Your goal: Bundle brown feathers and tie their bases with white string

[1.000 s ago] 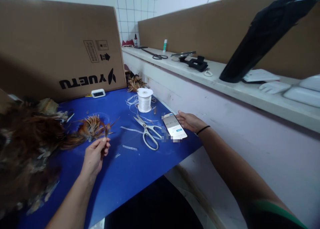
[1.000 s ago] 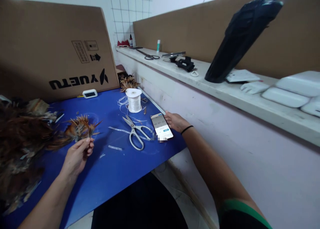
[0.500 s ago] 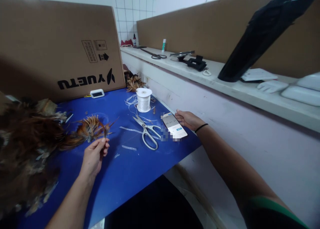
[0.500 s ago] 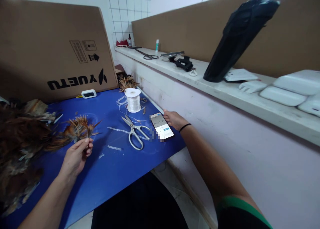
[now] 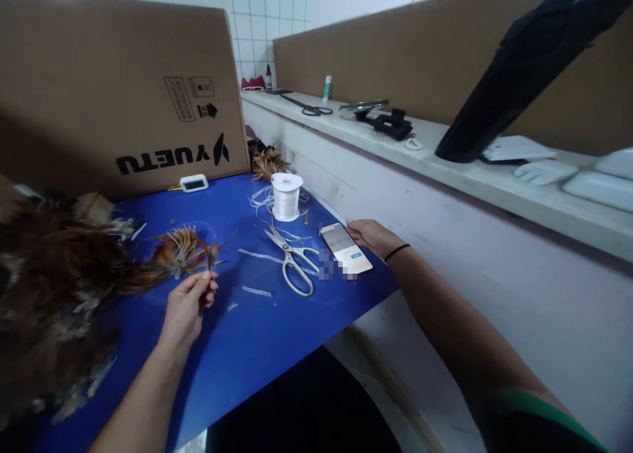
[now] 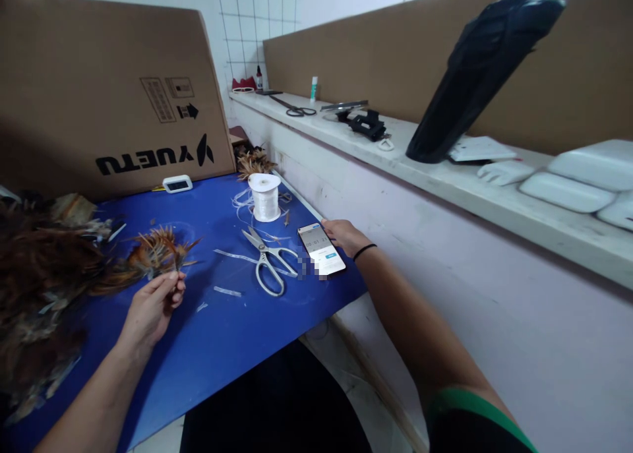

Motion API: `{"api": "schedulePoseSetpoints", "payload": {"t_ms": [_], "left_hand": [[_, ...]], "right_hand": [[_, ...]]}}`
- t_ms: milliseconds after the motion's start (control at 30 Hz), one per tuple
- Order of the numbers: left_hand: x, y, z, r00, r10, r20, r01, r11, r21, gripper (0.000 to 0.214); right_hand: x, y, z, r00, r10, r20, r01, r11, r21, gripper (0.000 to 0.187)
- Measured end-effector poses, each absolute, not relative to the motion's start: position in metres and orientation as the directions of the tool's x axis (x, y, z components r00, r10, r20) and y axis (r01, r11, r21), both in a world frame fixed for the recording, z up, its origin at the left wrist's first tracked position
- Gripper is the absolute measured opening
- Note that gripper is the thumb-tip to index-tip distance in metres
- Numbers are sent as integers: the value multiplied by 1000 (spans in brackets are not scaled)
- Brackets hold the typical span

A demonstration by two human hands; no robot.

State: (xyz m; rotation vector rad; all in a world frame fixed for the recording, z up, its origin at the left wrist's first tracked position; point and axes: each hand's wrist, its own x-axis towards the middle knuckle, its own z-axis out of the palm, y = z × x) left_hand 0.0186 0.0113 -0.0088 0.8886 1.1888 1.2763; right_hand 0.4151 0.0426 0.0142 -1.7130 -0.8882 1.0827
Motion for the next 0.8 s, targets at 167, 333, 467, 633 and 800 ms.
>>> {"api": "schedulePoseSetpoints", "payload": {"t_ms": [167,333,467,633,800], "left_hand": [[19,11,-9,-89,984,-156,-218,134,967,29],[19,11,-9,-89,983,-159,-216,137,967,28],[20,11,-7,-88,985,-151,-220,129,967,28],[21,10,-6,-86,984,-154,-224,132,966,28],[20,10,-7,-85,985,-152,-224,130,966,28]], "right_hand": [[414,43,17,369,857,-359,51,-404,-913,12],[411,41,19,358,859,-367,32,-404,-914,12],[409,40,22,368,856,-364,42,-406,-913,11],[407,40,24,383,853,-354,71,-409,-910,10],[409,42,20,400,853,-336,99,-404,-909,7]]}}
